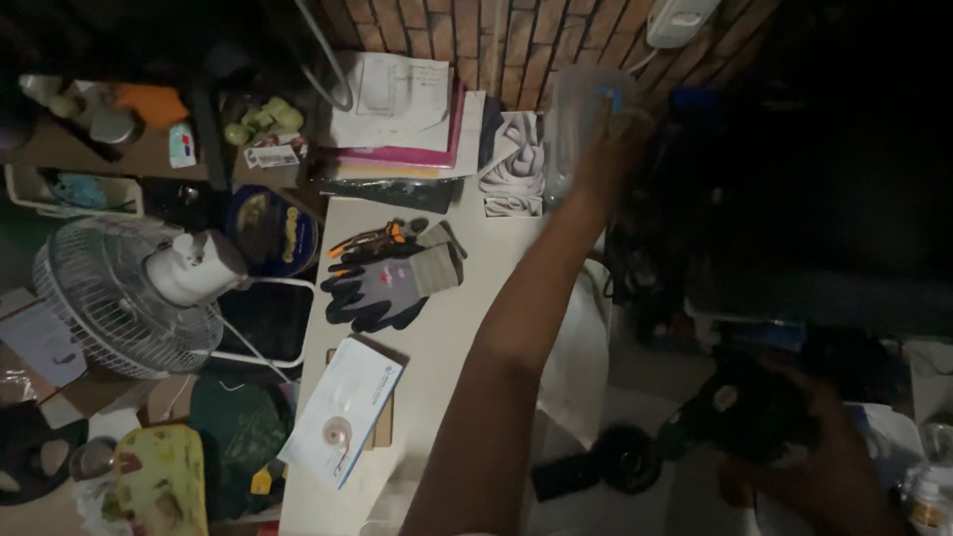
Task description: The person picks up and moves various items on a cluttered desk, including a computer mouse, a small green fan, scissors, and several small boxes, placing some into a white plastic bin.
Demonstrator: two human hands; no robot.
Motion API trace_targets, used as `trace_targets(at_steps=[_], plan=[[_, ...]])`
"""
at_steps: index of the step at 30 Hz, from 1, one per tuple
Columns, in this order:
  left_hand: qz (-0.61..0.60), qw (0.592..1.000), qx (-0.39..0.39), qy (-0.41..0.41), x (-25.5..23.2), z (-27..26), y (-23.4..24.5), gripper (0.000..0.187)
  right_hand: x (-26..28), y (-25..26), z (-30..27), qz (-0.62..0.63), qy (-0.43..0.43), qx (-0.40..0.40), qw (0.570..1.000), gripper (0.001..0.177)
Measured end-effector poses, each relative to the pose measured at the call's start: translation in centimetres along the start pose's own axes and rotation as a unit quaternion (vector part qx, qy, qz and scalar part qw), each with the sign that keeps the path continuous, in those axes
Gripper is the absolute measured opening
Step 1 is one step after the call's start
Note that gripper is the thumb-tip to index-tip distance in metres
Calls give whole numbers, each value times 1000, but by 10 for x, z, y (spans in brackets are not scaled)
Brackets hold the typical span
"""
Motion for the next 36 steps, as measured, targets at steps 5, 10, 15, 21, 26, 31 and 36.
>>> trace_targets(at_steps=[5, 10, 15, 21, 26, 31, 36], plan=[[-85, 994, -1, 71, -11, 47, -55, 42, -3, 7, 6, -26, -37, 10, 999, 122], [-152, 984, -2, 89, -10, 44, -37, 51, 6, 7, 7, -29, -52, 21, 998, 128], [-185, 979, 87, 7, 1, 20, 13, 54, 30, 2, 8, 1, -105, 27, 994, 117], [-215, 973, 45, 72, -4, 36, 35, 47, 46, 5, 13, 33, -100, 36, 994, 127], [-246, 961, 118, 53, -10, 42, 23, 37, 46, 6, 15, -1, -118, 40, 992, 122], [-290, 957, 19, 16, -11, 54, -11, 40, 48, 5, 13, 20, -21, 24, 999, 120], [-330, 944, 0, 2, -12, 59, -33, 38, 49, 1, 14, -7, -44, 11, 999, 112]])
Point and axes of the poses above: each hand's wrist, its own z-axis towards the middle knuckle, its own y-axis out of the back of the hand, x = y × z, the point moved 1 cm from there along z, towards the middle knuckle, and after that the axes turned 15 degrees about x, right-handed, at the moved point
